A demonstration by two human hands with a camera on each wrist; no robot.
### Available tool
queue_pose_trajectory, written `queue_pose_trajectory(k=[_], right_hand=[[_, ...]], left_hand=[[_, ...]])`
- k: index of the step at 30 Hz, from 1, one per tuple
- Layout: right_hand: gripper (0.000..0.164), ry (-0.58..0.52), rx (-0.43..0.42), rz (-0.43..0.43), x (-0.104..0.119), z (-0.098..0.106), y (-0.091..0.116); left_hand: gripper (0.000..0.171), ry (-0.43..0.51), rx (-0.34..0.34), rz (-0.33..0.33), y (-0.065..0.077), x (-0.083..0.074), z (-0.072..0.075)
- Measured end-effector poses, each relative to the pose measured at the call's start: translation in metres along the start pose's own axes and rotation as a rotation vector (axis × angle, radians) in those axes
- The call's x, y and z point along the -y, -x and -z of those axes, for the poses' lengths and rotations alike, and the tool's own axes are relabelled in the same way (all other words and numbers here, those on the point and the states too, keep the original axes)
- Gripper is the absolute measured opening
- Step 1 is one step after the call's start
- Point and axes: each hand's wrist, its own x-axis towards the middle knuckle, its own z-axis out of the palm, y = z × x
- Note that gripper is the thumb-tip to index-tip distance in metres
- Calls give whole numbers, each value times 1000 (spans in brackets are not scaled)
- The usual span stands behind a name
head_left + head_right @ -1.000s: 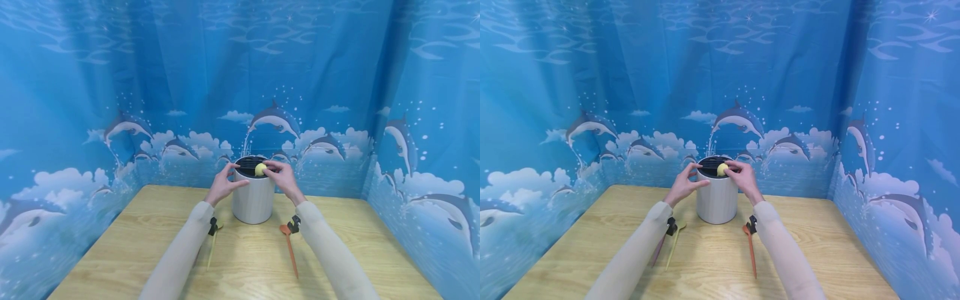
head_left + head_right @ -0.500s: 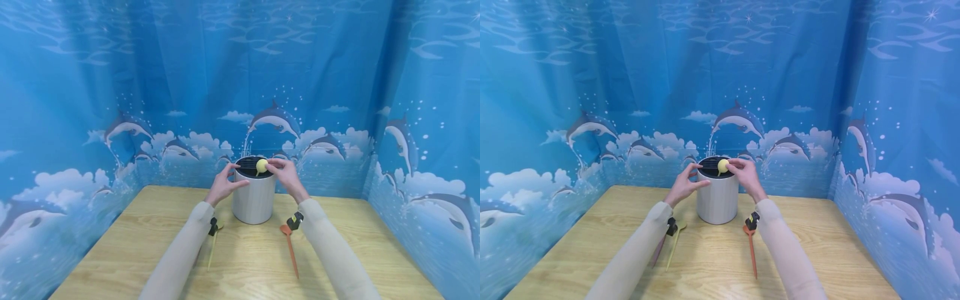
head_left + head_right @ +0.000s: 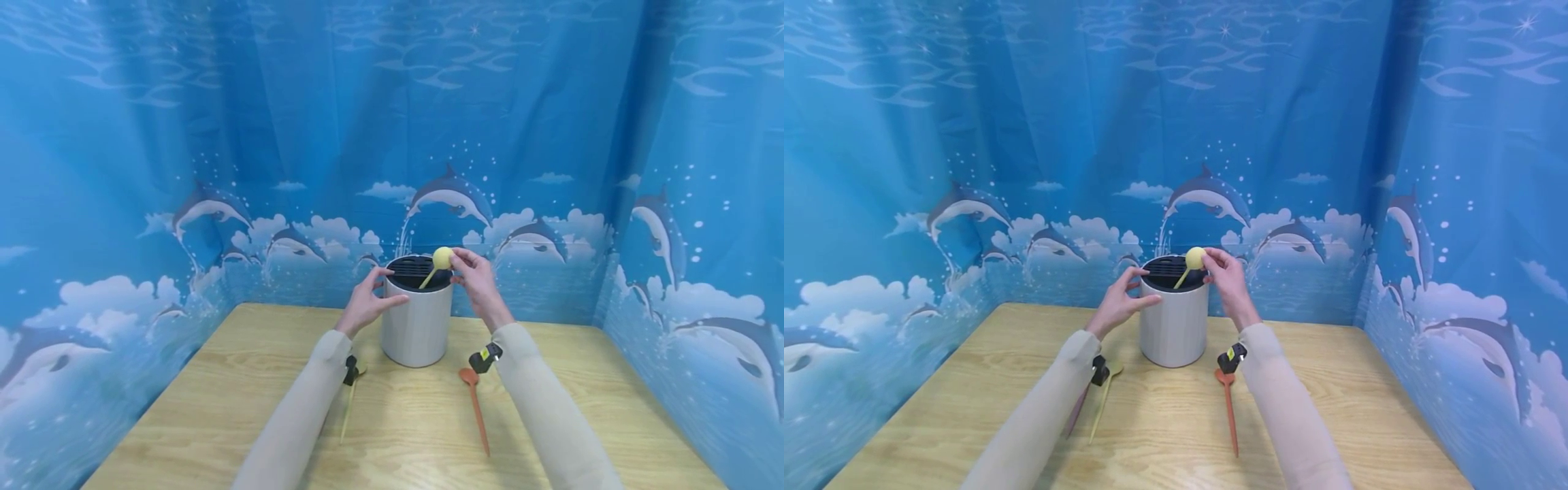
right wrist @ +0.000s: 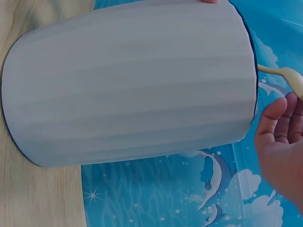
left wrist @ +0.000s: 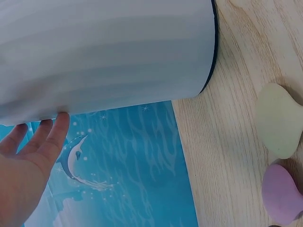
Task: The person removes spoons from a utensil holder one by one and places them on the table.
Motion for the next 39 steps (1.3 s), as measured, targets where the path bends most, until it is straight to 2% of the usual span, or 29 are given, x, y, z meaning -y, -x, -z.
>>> queue_pose_trajectory(k=[7,10,24,39], right_hand=[[20,-112,6,-24,8,3,2],[19,-152,21,-17,11,5,2],[19,-176,9,38,28,10,4],[15,-444,3,93,36,28,5]], left_hand=[[74,-5,1,-1,1,-2,0],[74,-6,-4,-5,2,-1,0],[75,7,1,-7,2,-1,1],[75,1,0,-12,1,0,1]])
